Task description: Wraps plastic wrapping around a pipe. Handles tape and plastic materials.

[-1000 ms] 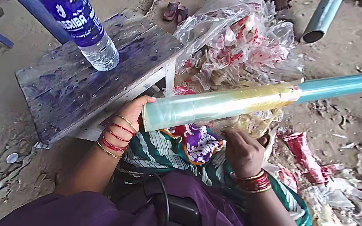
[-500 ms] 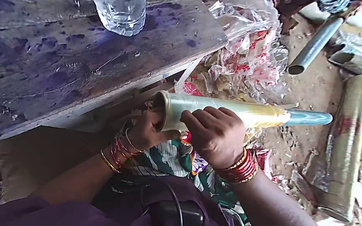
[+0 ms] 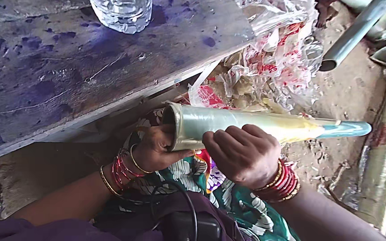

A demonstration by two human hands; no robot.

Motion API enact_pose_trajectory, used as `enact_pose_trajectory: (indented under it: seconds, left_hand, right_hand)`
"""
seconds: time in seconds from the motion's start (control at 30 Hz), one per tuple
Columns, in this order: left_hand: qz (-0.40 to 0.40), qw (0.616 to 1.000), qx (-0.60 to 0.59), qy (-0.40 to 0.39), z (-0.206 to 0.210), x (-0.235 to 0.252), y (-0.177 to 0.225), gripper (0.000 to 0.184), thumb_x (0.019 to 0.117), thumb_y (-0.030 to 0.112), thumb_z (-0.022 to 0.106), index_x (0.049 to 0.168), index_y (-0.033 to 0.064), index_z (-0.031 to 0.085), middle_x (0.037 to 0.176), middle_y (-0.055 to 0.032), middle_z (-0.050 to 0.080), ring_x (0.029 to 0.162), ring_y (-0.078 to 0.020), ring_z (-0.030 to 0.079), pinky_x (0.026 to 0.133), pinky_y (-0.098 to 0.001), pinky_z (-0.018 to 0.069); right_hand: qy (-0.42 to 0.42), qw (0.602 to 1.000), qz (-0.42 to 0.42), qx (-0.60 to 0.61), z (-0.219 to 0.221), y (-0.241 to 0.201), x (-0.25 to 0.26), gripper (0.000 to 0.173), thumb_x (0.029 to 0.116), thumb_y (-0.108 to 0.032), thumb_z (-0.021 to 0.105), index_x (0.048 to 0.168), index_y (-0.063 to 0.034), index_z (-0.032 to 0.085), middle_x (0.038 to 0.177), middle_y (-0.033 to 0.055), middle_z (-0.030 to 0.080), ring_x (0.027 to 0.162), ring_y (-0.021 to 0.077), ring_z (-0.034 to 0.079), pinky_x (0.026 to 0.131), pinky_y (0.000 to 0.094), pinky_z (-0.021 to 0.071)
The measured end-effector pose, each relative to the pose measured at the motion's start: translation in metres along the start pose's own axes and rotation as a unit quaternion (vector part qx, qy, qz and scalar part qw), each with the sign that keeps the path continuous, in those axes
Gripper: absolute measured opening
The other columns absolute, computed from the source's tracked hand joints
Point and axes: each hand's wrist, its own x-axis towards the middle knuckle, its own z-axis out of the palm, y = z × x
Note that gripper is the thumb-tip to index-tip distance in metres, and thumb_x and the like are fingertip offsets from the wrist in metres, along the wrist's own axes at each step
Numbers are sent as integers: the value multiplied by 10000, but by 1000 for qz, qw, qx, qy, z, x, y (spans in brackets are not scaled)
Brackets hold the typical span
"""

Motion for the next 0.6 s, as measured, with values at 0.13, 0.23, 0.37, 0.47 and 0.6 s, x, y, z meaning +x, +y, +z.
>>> enact_pose_trajectory:
  seconds: [0.13, 0.23, 0.37, 0.47, 0.6]
  left_hand:
    - [-3, 1000, -29, -8, -2, 3, -1, 92, 850, 103, 793, 825, 29, 744, 975, -21, 754, 991, -33, 704, 882, -216, 598]
    - [-16, 999, -27, -13, -4, 3, 0, 78, 839, 106, 804, 854, 47, 754, 1005, 0, 758, 1019, -31, 703, 900, -217, 597]
    - [-14, 1000, -13, -14, -6, 4, 0, 82, 833, 111, 808, 852, 76, 736, 994, 38, 756, 1007, -16, 701, 881, -202, 597]
    - [-12, 1000, -9, -21, -7, 4, -3, 87, 846, 116, 809, 887, 85, 739, 1007, 41, 757, 1019, -24, 702, 893, -210, 596]
    - [-12, 1000, -13, -11, -6, 5, -5, 88, 837, 106, 809, 877, 70, 738, 1008, 31, 749, 1020, -19, 693, 894, -198, 587]
  right_hand:
    - [-26, 1000, 14, -1, -4, 32, -36, 214, 987, 11, 477, 851, 21, 640, 611, 103, 527, 510, 252, 482, 470, 376, 294]
    - [-53, 998, 38, -15, -10, 61, -72, 210, 987, -8, 457, 873, 29, 629, 640, 140, 569, 521, 294, 528, 462, 414, 324]
    - [-107, 987, 95, -71, -21, 102, -139, 203, 1019, -8, 441, 954, 71, 616, 701, 221, 611, 589, 400, 610, 484, 501, 403]
    - [-187, 962, 172, -99, -34, 137, -193, 213, 1023, 2, 427, 991, 105, 610, 796, 311, 650, 711, 522, 664, 542, 606, 460]
    - [-331, 874, 335, -117, -52, 160, -239, 194, 1011, 43, 450, 1051, 136, 615, 965, 385, 660, 938, 614, 652, 734, 736, 467]
